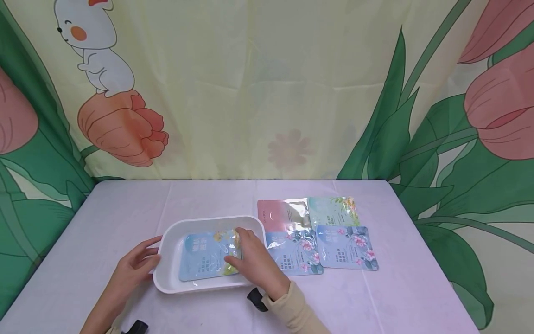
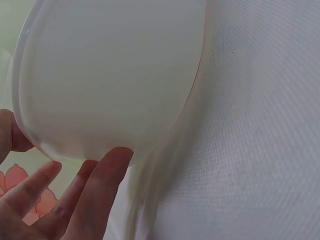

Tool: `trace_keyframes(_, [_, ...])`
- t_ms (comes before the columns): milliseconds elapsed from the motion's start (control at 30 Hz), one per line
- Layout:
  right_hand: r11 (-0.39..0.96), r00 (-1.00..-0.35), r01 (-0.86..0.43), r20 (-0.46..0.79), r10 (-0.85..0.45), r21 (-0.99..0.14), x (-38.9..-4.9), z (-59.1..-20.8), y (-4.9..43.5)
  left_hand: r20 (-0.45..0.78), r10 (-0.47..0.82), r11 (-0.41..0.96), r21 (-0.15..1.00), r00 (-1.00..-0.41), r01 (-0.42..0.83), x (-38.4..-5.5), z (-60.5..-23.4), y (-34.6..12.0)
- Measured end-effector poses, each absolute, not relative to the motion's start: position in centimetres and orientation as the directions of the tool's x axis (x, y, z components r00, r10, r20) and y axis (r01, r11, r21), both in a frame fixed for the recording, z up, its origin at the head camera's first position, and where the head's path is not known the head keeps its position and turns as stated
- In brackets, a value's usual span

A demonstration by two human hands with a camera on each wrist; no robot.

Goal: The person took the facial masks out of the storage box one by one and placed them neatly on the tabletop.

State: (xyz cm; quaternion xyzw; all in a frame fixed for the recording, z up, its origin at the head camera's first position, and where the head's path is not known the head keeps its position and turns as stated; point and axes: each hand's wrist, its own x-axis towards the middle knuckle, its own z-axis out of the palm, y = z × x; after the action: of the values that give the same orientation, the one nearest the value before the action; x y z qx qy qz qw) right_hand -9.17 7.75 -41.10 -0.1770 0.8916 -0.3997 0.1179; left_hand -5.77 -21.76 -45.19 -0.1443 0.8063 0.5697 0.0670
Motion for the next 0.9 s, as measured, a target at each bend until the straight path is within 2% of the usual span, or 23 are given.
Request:
trace_keyframes(400, [0.713,-0.912,-0.200,-0.138,-0.386,-0.673,-9.6,-41.9,6.4,-0.270,-0.151,0.305,0.902,-0.951,-0.305,-5.8,-45.2,-21.9])
trace_keyframes(900, [0.790,-0.923,-0.210,-0.150,-0.354,-0.576,-9.6,-42.3,5.8,-0.263,-0.152,0.313,0.901,-0.953,-0.299,-5.7,-45.1,-21.8])
